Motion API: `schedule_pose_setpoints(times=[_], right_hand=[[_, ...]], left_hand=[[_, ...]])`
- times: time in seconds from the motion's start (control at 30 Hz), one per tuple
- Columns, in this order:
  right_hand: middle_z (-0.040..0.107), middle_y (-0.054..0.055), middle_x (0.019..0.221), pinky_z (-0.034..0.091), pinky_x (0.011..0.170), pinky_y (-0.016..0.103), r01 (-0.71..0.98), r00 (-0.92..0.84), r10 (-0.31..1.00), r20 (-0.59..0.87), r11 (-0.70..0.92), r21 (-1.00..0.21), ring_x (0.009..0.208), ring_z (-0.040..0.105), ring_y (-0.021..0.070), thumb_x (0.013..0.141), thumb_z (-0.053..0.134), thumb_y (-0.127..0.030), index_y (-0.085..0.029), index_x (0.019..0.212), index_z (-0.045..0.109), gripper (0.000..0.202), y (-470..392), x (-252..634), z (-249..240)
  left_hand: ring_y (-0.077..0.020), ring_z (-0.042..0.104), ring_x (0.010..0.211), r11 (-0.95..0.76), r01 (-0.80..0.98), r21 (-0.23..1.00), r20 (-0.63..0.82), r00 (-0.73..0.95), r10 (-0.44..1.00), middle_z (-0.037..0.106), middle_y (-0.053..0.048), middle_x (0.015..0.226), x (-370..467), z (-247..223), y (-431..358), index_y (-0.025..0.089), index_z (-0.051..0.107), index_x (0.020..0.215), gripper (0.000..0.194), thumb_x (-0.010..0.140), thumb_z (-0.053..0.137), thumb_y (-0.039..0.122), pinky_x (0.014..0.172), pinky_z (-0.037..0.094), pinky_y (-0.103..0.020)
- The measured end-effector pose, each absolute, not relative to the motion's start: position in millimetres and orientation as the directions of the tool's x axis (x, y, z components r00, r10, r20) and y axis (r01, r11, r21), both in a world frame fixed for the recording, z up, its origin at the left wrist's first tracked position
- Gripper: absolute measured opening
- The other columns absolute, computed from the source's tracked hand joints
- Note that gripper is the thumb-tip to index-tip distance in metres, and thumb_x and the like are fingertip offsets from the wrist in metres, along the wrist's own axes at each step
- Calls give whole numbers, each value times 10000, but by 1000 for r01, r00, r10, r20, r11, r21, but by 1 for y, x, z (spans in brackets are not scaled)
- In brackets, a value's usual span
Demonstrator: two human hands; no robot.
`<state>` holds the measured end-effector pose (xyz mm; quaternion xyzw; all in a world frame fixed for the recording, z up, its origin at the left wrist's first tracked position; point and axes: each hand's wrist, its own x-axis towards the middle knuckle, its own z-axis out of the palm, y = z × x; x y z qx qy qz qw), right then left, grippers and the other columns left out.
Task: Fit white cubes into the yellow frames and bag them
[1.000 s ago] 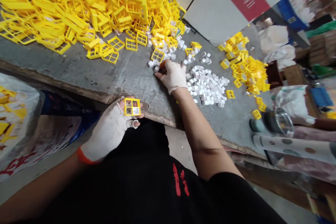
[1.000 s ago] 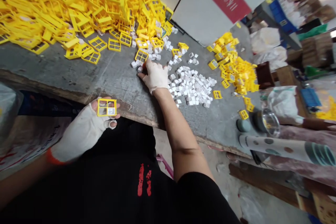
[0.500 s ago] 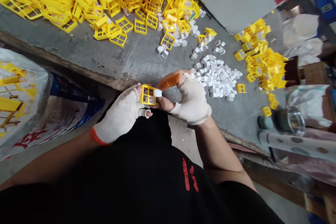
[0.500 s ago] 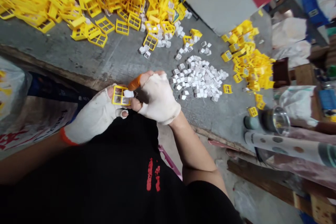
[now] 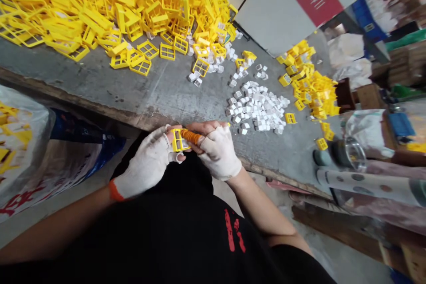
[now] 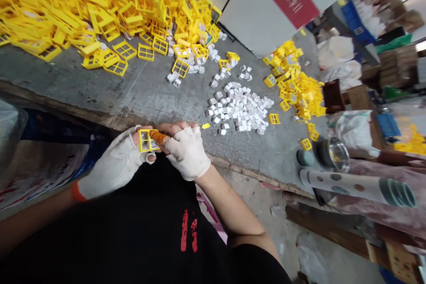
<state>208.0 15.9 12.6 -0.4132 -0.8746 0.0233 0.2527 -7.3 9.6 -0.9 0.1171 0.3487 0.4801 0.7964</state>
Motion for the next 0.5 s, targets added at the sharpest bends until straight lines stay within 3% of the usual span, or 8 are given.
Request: schedule_pose_setpoints(times=[0.07,0.13,0.23,0.37,0.43,0.5], right_hand=[[856,59,1293,568,955,453,721,-483,793,371,601,-345,1103,766,257,1143,584,-327,-323,1285,840,292,36,215,15],[852,65,1278,584,1020,486,805,-329,886,327,444,-392,1146,773,278,1121,584,-297,-319,1338,819,321,72,223,17],[851,100,1208,552,1100,587,944,-151,969,196,200,-262,1139,777,325,1036,690,-257,-246,1285,809,275,138,225,18],[844,114,1131,504,1142,645,988,-111,993,43,115,-100,1133,764,353,980,749,-242,-206,1077,789,110,192,212,15],[828,82,1032,520,1120,611,980,-87,994,60,97,-176,1066,756,327,946,744,-203,-211,963,762,25,188,208,15],[785,40,905,574,1008,511,905,-103,990,94,132,-404,935,728,270,928,766,-239,-223,895,735,49,164,207,19]], left_hand=[[-221,818,794,518,-687,509,-445,305,842,866,-33,996,-9,-1,14,213,861,1005,499,655,1129,449,565,662,-280],[-224,818,790,510,-693,510,-424,313,850,864,-38,983,-12,-1,20,210,847,1007,494,688,1109,482,568,658,-281],[-231,819,815,483,-693,535,-413,284,865,863,-51,995,-18,0,26,204,824,1026,489,738,1076,509,566,651,-282],[-250,832,865,453,-663,596,-417,227,880,854,-55,1020,-22,3,26,217,808,1075,423,823,1019,484,582,646,-290],[-255,840,920,428,-647,632,-386,217,897,849,-56,1054,-23,2,24,232,821,1134,386,867,985,457,622,651,-284],[-255,837,984,357,-631,689,-311,187,932,840,-56,1098,-23,-2,22,250,837,1186,375,886,963,437,665,656,-281]])
